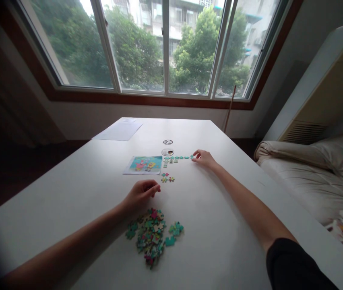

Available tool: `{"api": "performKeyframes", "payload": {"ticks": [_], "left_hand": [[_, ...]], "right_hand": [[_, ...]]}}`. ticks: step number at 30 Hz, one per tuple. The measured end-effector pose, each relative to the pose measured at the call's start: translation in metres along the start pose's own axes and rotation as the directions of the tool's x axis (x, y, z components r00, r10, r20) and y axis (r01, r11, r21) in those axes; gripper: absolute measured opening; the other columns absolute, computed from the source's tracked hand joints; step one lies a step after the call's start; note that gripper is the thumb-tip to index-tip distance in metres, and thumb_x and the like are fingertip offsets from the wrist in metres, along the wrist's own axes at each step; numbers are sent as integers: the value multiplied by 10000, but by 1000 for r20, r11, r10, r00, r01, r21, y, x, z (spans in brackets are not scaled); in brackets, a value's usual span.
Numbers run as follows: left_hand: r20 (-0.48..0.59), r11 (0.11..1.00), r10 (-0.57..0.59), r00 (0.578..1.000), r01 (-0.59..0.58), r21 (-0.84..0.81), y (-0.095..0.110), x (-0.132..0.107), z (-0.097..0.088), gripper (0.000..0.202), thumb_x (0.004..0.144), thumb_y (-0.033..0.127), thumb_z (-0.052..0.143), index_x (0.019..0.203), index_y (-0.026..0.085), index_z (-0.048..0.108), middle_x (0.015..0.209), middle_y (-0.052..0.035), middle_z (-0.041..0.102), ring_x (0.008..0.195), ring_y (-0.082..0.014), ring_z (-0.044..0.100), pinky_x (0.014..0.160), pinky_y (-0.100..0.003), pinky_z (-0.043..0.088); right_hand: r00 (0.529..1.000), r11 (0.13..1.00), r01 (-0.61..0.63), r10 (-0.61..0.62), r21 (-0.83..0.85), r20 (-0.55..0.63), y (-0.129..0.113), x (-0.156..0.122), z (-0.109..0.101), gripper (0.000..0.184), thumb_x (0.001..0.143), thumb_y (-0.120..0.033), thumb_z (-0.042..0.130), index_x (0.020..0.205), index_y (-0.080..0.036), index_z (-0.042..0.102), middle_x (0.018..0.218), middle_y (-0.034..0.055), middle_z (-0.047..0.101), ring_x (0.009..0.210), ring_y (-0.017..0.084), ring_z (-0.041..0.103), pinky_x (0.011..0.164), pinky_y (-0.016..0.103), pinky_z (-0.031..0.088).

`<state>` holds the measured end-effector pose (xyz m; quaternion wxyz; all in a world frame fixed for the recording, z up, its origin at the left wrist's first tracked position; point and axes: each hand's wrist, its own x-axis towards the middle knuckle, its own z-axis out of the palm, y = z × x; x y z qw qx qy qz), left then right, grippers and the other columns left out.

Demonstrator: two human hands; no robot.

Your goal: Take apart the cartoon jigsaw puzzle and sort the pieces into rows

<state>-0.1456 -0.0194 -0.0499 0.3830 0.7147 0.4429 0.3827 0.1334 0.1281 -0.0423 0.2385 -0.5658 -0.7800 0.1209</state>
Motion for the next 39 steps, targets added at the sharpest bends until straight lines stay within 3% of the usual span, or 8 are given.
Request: {"api": "performKeyframes", "payload": {"ticks": [8,22,27,31,32,33,37,39], "left_hand": [[8,1000,-7,1000,7,-13,1,-1,0,277,786,343,482,673,119,599,518,28,472,503,-88,432,482,-190,315],[9,1000,-4,1000,5,-19,-2,0,1,277,786,349,482,673,121,591,514,28,470,501,-87,430,479,-188,317],[11,1000,4,1000,-3,-4,0,0,-1,276,781,348,480,673,123,597,513,29,470,500,-88,432,478,-188,321],[-8,1000,1,1000,-1,15,1,0,-1,274,779,343,480,669,123,601,512,26,472,500,-91,433,480,-193,321],[-18,1000,-3,1000,3,18,1,0,-1,273,779,341,481,665,123,598,511,25,474,498,-92,435,479,-193,323],[-31,1000,-8,999,8,19,1,0,-1,271,778,340,481,660,123,594,510,25,476,496,-92,437,478,-194,325],[-73,1000,-18,997,19,19,4,0,-1,271,774,344,484,650,124,583,508,24,483,491,-95,445,477,-195,335],[-78,999,-18,997,21,26,6,0,-1,269,774,340,482,647,125,583,507,25,482,492,-95,445,478,-195,336]], "right_hand": [[995,996,-91,91,-4,33,19,16,11,303,652,-401,615,865,-187,649,758,22,634,670,134,560,585,219,382],[990,994,-104,103,11,92,18,19,9,298,656,-387,613,881,-198,660,758,17,630,653,131,547,582,219,375],[997,998,-63,62,23,53,1,11,2,285,694,-353,586,899,-162,635,790,40,625,661,131,540,604,229,390],[992,996,59,-65,62,104,-38,-20,-8,203,716,-337,578,820,-170,627,742,15,613,666,117,533,619,218,399],[978,989,117,-130,88,165,-51,-32,-11,177,702,-335,597,778,-179,631,714,1,607,659,112,535,610,210,401],[923,964,225,-258,144,284,-63,-46,-15,177,708,-338,596,776,-179,635,705,1,602,655,114,536,596,211,400],[640,869,366,-495,333,588,-110,-101,-30,268,693,-399,621,869,-199,643,705,-7,600,597,95,530,532,191,388],[597,856,398,-515,330,615,-125,-119,-32,317,640,-398,671,889,-204,638,709,-8,602,581,92,521,517,188,377]]}}
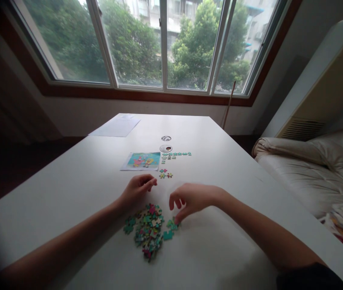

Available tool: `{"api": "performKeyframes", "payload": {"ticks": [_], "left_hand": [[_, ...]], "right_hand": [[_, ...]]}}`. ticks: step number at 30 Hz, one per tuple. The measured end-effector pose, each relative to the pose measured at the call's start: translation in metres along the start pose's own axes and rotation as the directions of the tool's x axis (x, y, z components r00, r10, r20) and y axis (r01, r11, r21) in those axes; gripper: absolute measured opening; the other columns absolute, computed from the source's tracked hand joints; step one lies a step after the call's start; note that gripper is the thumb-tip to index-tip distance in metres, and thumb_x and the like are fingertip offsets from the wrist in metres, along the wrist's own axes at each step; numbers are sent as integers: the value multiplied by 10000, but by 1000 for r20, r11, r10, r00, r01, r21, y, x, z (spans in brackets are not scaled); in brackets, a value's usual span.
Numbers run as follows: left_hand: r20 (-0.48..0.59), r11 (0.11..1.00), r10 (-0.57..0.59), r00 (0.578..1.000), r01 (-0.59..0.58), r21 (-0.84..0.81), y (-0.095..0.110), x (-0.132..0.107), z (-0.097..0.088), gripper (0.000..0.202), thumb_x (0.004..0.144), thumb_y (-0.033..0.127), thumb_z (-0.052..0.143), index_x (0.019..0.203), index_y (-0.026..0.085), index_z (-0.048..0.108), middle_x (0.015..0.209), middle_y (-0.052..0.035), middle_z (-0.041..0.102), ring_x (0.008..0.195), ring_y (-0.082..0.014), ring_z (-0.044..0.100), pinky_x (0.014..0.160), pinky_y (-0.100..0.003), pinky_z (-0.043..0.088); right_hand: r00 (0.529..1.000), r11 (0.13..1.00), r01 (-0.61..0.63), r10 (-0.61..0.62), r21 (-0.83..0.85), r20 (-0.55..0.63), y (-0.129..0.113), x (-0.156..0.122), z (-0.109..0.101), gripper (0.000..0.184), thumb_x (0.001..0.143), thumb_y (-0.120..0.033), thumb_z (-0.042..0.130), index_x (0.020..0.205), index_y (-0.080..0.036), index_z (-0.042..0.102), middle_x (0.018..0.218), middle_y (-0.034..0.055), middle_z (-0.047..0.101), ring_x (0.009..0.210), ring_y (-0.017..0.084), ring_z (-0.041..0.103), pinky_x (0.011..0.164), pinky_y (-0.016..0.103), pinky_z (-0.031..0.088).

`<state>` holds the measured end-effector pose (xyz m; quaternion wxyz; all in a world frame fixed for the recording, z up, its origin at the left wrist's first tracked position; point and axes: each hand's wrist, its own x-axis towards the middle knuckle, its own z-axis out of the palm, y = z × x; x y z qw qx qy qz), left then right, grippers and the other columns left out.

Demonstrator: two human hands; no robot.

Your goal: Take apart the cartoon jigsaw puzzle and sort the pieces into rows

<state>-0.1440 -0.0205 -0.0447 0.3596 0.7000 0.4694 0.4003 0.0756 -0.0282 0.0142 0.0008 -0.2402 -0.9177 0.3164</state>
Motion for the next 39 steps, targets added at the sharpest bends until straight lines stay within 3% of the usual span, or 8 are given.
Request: {"api": "performKeyframes", "payload": {"ticks": [6,10,13,17,20,24,32,39], "left_hand": [[5,1000,13,1000,-13,1,0,0,0,271,770,346,482,646,128,584,505,30,483,489,-95,443,475,-195,331],[16,1000,7,1000,-7,-6,-2,0,0,278,771,355,483,644,129,582,506,30,484,491,-96,444,475,-195,334],[38,1000,26,999,-26,-9,0,-1,0,263,779,340,479,664,128,586,520,28,486,503,-93,441,482,-192,340],[66,990,102,993,-108,93,7,-6,1,183,769,273,490,761,138,613,534,34,481,499,-83,408,483,-184,323],[109,966,151,982,-170,193,14,-12,3,159,753,251,502,769,152,625,527,38,490,486,-78,400,488,-183,319],[132,953,169,977,-195,230,18,-15,5,173,754,264,507,713,147,628,540,27,515,500,-82,415,499,-188,320],[85,996,87,993,-88,8,13,-9,4,248,778,313,488,644,125,578,550,26,472,529,-88,405,483,-192,313],[120,997,74,990,-71,-33,14,-10,4,248,771,318,500,628,125,561,542,30,454,522,-86,394,471,-189,311]], "right_hand": [[999,996,-16,19,-85,38,-11,3,11,208,663,-323,668,812,-182,640,679,-6,605,559,88,505,496,184,360],[999,996,45,-46,75,19,-1,4,7,164,733,-307,598,815,-173,645,692,0,615,592,86,522,543,185,393],[992,978,28,-2,206,-126,9,9,8,204,749,-343,576,811,-163,648,682,1,615,606,88,517,563,193,394],[867,943,-69,219,327,-447,24,22,19,262,743,-391,574,780,-140,639,631,0,584,567,83,469,515,196,353],[799,926,-86,285,368,-530,28,28,29,282,729,-416,582,760,-142,637,608,-6,562,549,80,440,495,198,337],[772,933,-85,283,349,-570,22,28,33,274,726,-416,588,742,-147,636,600,-7,561,543,82,430,493,201,333],[695,993,-84,-2,-84,-719,19,23,35,179,800,-327,527,881,-194,614,747,26,612,640,112,517,632,248,399],[710,906,-129,-198,-402,-676,21,21,37,178,843,-310,475,882,-207,616,795,46,643,726,146,547,680,283,354]]}}
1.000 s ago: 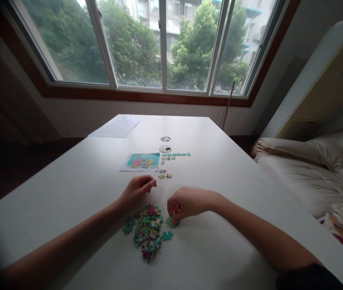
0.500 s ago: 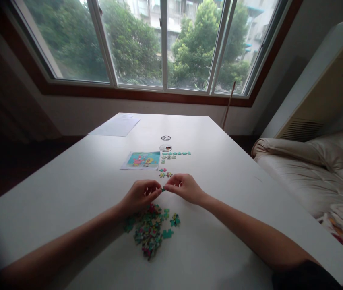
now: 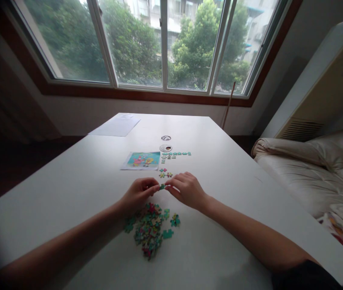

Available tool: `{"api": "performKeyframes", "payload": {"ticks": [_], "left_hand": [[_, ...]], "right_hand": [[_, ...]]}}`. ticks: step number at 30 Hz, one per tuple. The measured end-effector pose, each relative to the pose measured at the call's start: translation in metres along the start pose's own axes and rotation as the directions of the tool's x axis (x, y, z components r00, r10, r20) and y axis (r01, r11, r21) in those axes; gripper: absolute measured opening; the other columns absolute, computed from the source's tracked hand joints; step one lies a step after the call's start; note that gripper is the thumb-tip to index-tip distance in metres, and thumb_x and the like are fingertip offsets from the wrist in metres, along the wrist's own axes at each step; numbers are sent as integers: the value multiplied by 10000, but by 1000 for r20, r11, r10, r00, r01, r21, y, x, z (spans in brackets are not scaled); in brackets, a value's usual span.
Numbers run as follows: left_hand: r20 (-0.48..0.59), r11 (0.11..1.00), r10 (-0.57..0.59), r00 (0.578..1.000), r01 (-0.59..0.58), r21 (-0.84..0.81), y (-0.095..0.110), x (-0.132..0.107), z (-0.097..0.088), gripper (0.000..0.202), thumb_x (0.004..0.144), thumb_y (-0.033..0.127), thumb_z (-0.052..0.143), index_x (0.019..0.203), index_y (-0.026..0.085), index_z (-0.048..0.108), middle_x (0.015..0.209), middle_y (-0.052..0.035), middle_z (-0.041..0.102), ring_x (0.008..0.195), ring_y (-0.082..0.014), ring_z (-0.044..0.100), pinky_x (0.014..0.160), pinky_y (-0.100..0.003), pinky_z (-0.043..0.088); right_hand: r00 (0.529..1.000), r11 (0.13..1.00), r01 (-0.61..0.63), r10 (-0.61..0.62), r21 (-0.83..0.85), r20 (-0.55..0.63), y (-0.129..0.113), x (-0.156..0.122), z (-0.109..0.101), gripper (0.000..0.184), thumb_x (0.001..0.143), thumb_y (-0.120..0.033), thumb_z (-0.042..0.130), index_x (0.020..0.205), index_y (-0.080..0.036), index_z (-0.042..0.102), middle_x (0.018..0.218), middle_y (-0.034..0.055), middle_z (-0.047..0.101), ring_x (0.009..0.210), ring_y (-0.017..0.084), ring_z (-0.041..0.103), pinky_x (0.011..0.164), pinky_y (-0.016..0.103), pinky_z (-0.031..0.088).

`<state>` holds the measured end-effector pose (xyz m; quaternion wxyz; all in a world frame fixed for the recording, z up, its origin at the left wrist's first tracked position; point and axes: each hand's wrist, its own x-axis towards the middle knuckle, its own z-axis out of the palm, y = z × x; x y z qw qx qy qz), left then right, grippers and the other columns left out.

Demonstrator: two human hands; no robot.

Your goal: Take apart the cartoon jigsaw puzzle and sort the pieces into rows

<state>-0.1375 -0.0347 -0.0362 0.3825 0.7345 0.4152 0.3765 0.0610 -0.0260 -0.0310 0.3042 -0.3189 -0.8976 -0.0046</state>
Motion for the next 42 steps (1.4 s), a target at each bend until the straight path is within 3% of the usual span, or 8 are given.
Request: {"api": "performKeyframes", "payload": {"ticks": [8,16,22,26,31,42], "left_hand": [[18,1000,4,1000,-3,-10,-4,0,0,255,783,336,493,668,126,578,551,32,462,525,-85,400,483,-194,307],[-55,998,-39,998,42,45,-10,3,-4,241,771,322,488,672,130,594,530,30,472,516,-93,418,488,-200,315],[-70,997,-65,995,68,41,-14,5,-1,237,769,316,484,663,131,588,529,34,468,513,-92,424,491,-198,318],[-74,996,-70,995,74,44,-15,5,-2,241,770,324,486,665,131,587,527,34,475,514,-95,436,495,-199,323],[-66,997,-74,995,76,25,-15,5,-2,234,772,319,489,666,131,580,520,37,471,507,-93,430,492,-197,321],[-72,997,-67,995,69,21,-15,4,-2,232,769,316,494,663,132,587,520,38,474,505,-93,431,491,-199,321]], "right_hand": [[998,998,58,-57,-23,27,4,1,-3,193,860,-284,446,852,-206,622,785,37,655,718,138,556,685,281,351],[971,993,-114,110,-8,-211,25,3,-11,158,834,-282,497,849,-201,631,769,28,655,690,125,566,699,271,359],[969,976,-216,216,6,-119,46,16,-10,164,816,-309,518,829,-201,640,757,16,641,587,102,522,666,253,375],[963,963,-266,267,43,-39,70,30,9,124,787,-271,552,776,-193,647,729,6,633,568,93,503,604,216,383],[926,927,-372,374,-41,60,89,52,33,143,781,-287,546,794,-203,661,754,5,640,624,102,525,630,215,385],[906,919,-383,393,-94,154,95,69,36,162,756,-294,544,816,-227,678,800,8,666,670,124,557,612,219,377]]}}
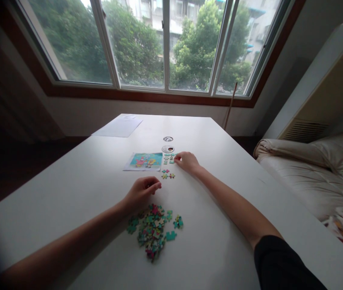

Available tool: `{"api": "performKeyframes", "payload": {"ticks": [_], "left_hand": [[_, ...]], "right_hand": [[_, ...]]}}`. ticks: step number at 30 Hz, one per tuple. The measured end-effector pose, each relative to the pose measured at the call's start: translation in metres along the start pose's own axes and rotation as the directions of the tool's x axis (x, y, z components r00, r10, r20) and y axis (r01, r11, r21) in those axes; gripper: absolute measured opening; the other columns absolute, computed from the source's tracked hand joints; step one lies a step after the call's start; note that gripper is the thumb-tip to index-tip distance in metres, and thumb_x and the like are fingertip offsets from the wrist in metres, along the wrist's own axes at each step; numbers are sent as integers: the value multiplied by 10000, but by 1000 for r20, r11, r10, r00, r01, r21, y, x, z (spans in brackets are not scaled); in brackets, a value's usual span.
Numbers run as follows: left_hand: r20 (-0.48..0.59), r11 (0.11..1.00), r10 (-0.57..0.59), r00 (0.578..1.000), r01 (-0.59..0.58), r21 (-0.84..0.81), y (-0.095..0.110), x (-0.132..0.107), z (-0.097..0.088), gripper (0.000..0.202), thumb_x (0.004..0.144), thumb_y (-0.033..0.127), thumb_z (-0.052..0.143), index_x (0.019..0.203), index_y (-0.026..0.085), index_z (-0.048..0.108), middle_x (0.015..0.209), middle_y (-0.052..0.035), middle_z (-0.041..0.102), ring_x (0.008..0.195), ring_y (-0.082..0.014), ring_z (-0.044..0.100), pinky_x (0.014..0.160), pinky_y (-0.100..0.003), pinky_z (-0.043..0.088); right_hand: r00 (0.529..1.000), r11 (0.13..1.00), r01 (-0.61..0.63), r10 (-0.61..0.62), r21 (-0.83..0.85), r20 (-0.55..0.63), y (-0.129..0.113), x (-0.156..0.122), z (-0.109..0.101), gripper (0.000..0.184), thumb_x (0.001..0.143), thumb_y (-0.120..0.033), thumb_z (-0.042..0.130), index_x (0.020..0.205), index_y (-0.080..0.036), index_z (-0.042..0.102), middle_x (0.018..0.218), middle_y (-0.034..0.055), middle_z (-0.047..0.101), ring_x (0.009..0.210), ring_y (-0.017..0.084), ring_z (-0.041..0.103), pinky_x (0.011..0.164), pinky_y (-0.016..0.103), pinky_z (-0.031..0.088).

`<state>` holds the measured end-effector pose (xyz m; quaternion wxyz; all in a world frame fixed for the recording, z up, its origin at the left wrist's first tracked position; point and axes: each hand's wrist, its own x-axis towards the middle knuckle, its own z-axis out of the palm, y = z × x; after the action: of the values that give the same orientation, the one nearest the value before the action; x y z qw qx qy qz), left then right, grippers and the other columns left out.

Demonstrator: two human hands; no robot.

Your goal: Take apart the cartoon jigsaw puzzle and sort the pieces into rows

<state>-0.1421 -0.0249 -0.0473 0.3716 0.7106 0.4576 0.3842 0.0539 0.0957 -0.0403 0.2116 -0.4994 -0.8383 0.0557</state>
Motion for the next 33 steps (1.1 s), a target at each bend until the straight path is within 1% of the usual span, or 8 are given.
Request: {"api": "performKeyframes", "payload": {"ticks": [10,16,18,21,23,25,28,33], "left_hand": [[0,1000,-3,1000,3,-6,-1,0,0,230,769,316,492,662,134,584,525,36,475,510,-93,435,491,-197,325],[-5,1000,0,1000,0,4,0,0,0,228,772,312,493,663,134,587,522,36,472,507,-92,429,489,-196,319],[-6,1000,0,1000,0,4,0,1,-1,233,772,314,492,665,132,589,519,35,475,507,-93,430,488,-198,319],[-13,1000,3,1000,-3,-4,1,1,-1,241,770,321,492,661,129,590,519,34,473,507,-93,430,488,-199,319],[-24,1000,6,1000,-6,-12,1,1,-1,241,766,322,495,657,129,588,519,36,468,505,-91,424,486,-197,318],[-25,1000,7,1000,-8,-17,0,1,0,241,766,324,495,660,128,588,519,38,462,502,-89,418,480,-195,314],[-19,1000,8,1000,-8,-16,0,1,0,246,767,328,492,668,125,589,517,36,459,499,-89,413,473,-193,310],[-30,1000,10,999,-11,-17,0,1,0,246,767,324,492,663,123,588,518,31,464,503,-91,418,479,-195,321]], "right_hand": [[999,1000,12,-12,1,34,-12,3,3,153,753,-274,553,826,-233,680,799,8,659,669,120,554,614,217,380],[990,992,102,-108,70,95,-30,-17,-27,159,779,-281,535,831,-203,663,784,12,638,644,100,531,614,209,381],[935,966,184,-228,179,270,-39,-35,-44,160,780,-290,535,825,-193,654,733,5,624,622,92,526,581,197,376],[753,920,235,-376,314,539,-52,-68,-66,239,739,-369,584,886,-184,627,717,1,604,608,88,521,546,185,370],[681,920,226,-385,321,623,-59,-88,-72,328,689,-400,630,935,-185,602,743,2,602,602,88,512,522,180,358],[664,928,226,-369,296,650,-64,-102,-70,358,651,-402,662,928,-185,595,732,-5,597,585,87,496,497,178,338],[693,925,249,-378,288,614,-67,-111,-63,291,621,-343,696,848,-182,610,693,-17,582,576,87,476,489,179,326],[703,872,149,-425,467,569,-64,-106,-64,154,675,-271,652,793,-174,636,660,-20,584,559,79,488,502,177,366]]}}
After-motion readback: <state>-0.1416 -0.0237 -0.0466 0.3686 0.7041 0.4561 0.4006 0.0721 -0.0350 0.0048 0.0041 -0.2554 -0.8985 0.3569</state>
